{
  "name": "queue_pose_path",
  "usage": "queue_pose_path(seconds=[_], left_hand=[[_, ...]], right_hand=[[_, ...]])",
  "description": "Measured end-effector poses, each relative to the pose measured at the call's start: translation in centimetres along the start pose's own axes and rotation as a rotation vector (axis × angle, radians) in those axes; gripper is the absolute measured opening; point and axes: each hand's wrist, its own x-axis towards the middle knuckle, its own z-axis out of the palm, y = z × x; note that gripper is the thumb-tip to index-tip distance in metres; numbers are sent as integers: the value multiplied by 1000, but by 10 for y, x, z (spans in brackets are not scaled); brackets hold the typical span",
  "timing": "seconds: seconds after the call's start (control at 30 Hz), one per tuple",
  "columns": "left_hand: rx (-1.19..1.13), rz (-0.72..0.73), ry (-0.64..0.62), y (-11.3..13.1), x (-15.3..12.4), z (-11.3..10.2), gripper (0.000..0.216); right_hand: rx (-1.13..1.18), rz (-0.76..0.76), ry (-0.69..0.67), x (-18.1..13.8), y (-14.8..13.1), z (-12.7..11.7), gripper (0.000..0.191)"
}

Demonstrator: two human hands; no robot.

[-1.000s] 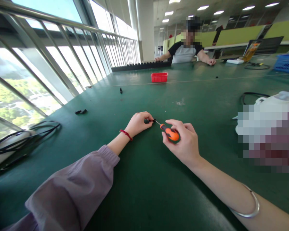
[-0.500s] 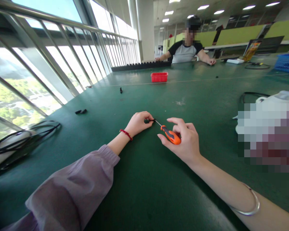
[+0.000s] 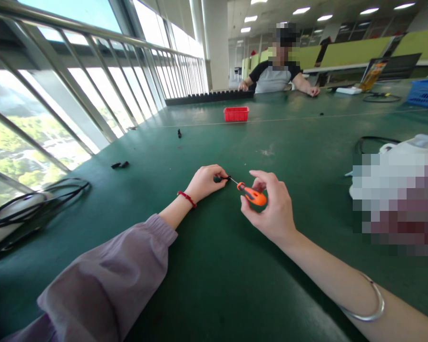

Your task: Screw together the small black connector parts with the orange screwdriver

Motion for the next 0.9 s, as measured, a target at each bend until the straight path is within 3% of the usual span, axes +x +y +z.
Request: queue_pose_path(seconds=[0.17, 0.43, 0.63, 0.77, 0.9], left_hand=[[59, -50, 18, 5, -1, -1, 8], [129, -285, 117, 6, -1, 0, 13], [-74, -186, 88, 9, -1, 1, 22], [21, -145, 196, 5, -1, 0, 18], [34, -149, 122, -1, -1, 1, 18]], right_hand=[[-58, 32, -98, -1, 1, 0, 14], [-58, 63, -152, -1, 2, 0, 12], [-69, 145, -151, -1, 4, 2, 13], [-25, 209, -144, -1, 5, 2, 15], [-36, 193, -159, 0, 4, 2, 15]])
